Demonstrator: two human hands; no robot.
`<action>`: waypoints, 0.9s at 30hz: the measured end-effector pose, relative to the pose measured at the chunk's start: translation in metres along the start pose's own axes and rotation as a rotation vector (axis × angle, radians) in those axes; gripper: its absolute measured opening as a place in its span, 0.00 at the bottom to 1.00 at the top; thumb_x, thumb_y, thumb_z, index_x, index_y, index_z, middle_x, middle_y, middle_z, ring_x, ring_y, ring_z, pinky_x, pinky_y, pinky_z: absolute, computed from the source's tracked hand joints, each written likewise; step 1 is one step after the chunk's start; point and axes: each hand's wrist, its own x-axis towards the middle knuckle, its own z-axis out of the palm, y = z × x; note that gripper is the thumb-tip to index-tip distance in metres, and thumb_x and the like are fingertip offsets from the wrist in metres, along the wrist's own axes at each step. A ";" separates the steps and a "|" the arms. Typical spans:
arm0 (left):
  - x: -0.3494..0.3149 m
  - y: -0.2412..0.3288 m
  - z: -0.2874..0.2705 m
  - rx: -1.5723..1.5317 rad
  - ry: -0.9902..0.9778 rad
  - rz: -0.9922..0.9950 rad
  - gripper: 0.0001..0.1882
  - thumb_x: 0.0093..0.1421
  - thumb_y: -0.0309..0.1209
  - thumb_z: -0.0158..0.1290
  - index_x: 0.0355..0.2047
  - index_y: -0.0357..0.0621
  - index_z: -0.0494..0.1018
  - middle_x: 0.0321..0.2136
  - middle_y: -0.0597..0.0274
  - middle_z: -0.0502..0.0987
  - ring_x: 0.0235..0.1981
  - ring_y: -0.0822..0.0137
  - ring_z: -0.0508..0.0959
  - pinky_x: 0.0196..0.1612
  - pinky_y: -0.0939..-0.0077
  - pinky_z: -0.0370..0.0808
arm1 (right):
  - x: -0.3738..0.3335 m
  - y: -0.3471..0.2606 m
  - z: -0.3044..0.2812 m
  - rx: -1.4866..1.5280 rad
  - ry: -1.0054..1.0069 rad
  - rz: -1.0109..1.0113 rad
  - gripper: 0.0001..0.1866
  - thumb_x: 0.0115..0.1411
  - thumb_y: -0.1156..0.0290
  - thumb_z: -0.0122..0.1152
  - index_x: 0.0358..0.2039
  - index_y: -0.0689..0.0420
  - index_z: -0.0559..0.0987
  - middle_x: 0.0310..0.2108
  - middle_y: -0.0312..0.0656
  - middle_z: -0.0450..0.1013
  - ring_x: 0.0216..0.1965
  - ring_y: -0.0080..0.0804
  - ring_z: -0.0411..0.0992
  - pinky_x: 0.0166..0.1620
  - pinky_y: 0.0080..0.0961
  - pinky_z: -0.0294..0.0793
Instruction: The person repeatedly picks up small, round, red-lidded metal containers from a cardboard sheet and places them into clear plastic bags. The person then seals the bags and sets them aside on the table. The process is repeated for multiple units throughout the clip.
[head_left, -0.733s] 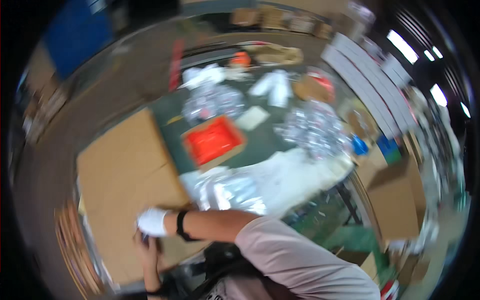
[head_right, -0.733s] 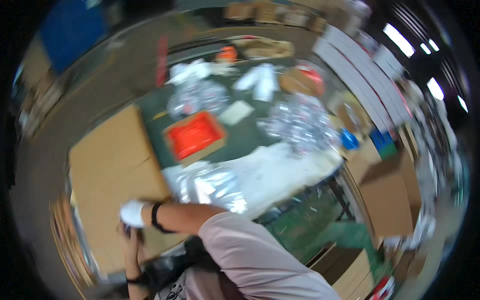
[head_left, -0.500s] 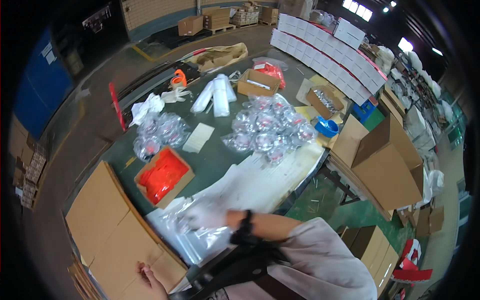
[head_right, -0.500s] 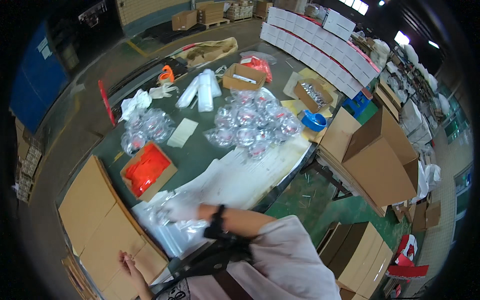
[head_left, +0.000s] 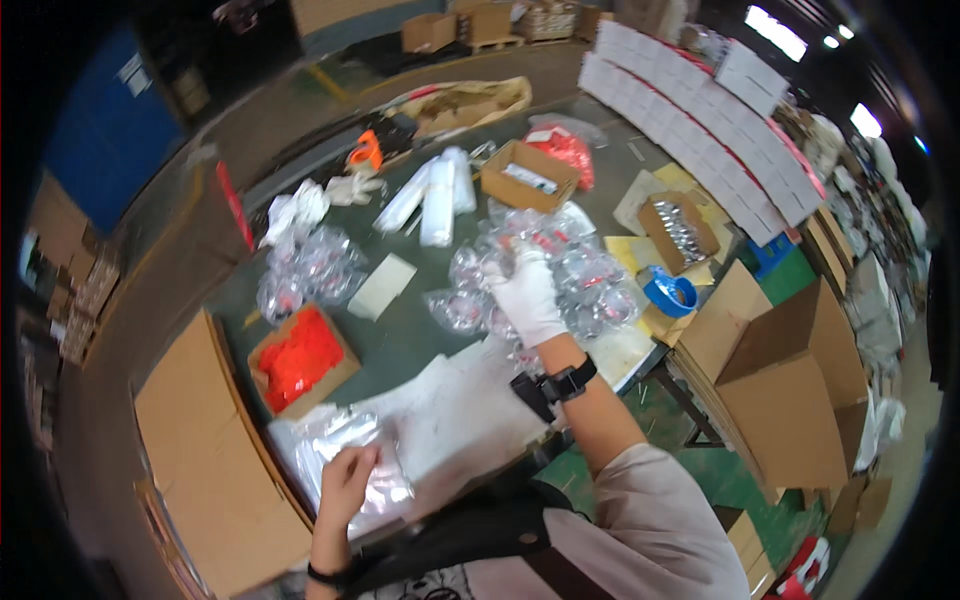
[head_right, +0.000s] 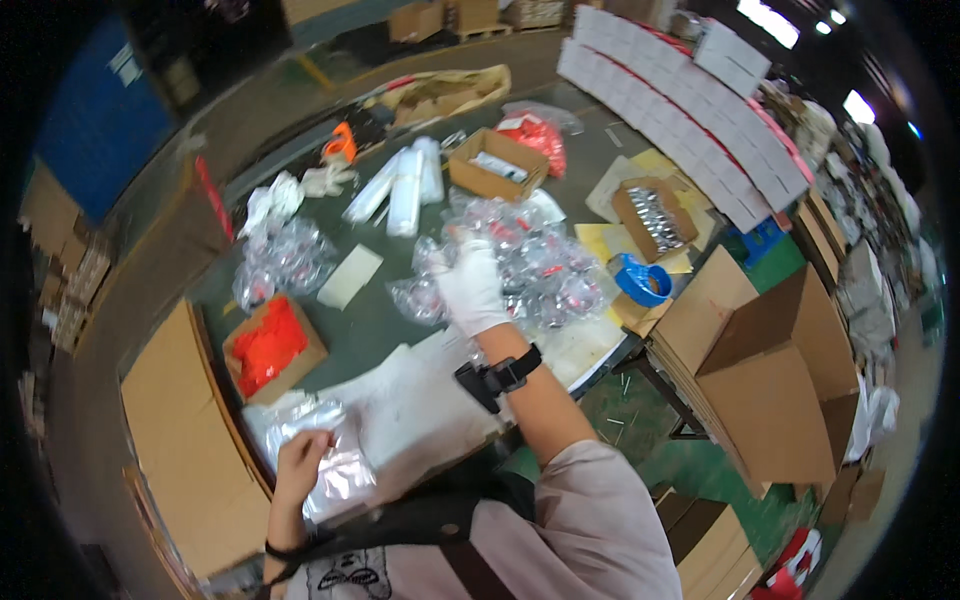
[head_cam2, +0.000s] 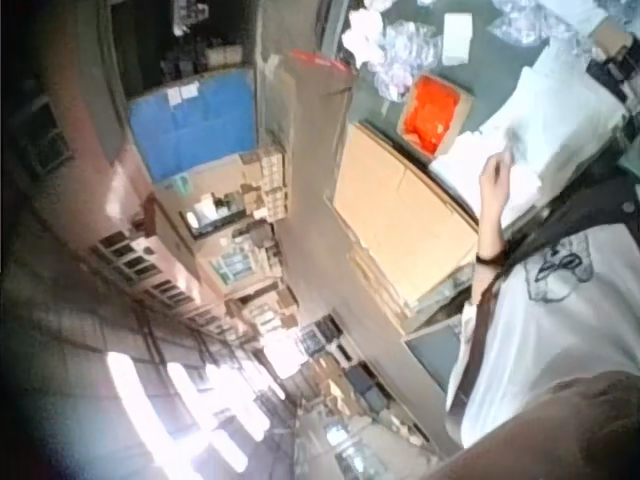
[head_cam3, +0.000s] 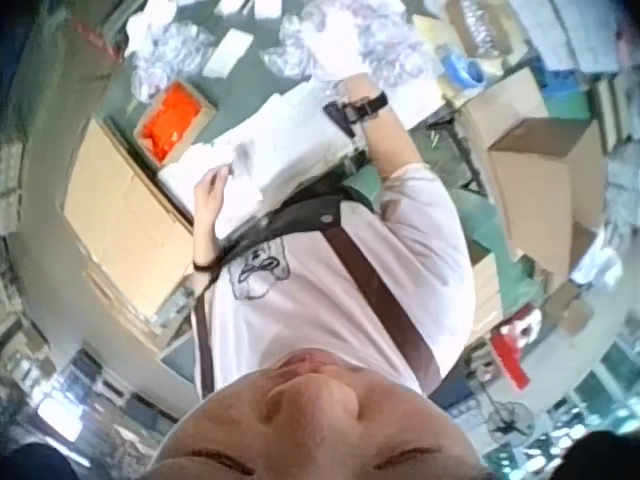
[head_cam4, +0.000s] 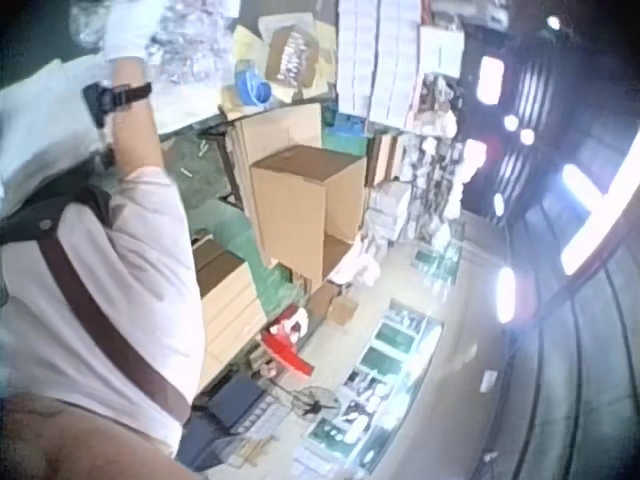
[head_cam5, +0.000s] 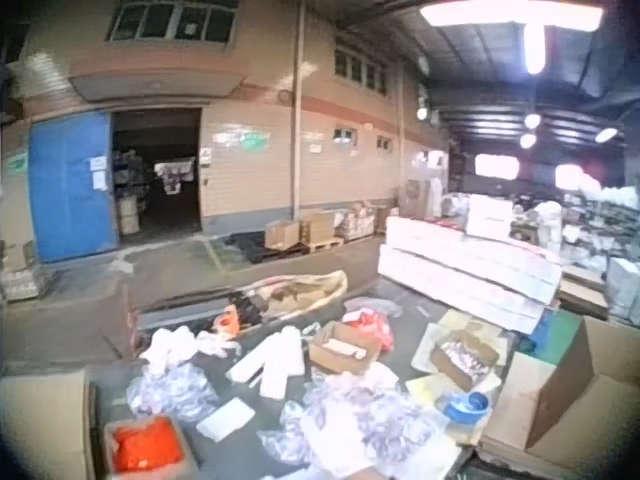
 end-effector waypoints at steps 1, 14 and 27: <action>0.019 0.015 0.015 -0.024 -0.029 -0.026 0.11 0.63 0.29 0.54 0.42 0.36 0.76 0.37 0.57 0.79 0.38 0.67 0.78 0.43 0.76 0.74 | -0.010 -0.011 0.016 0.270 -0.072 -0.007 0.18 0.54 0.67 0.62 0.43 0.64 0.77 0.41 0.54 0.74 0.40 0.47 0.75 0.46 0.38 0.74; 0.043 0.056 0.095 -0.788 -0.131 -0.138 0.22 0.50 0.20 0.65 0.46 0.34 0.71 0.35 0.60 0.77 0.36 0.70 0.78 0.41 0.76 0.78 | -0.061 -0.107 0.094 1.012 -0.528 0.556 0.10 0.62 0.77 0.55 0.43 0.61 0.75 0.34 0.43 0.76 0.27 0.27 0.74 0.29 0.26 0.74; 0.031 0.027 0.105 -0.905 -0.210 -0.483 0.17 0.58 0.28 0.60 0.45 0.34 0.72 0.36 0.60 0.77 0.36 0.68 0.79 0.39 0.74 0.78 | -0.119 -0.048 0.117 0.058 -0.434 -0.417 0.06 0.58 0.74 0.53 0.36 0.58 0.77 0.35 0.44 0.75 0.30 0.38 0.76 0.34 0.33 0.76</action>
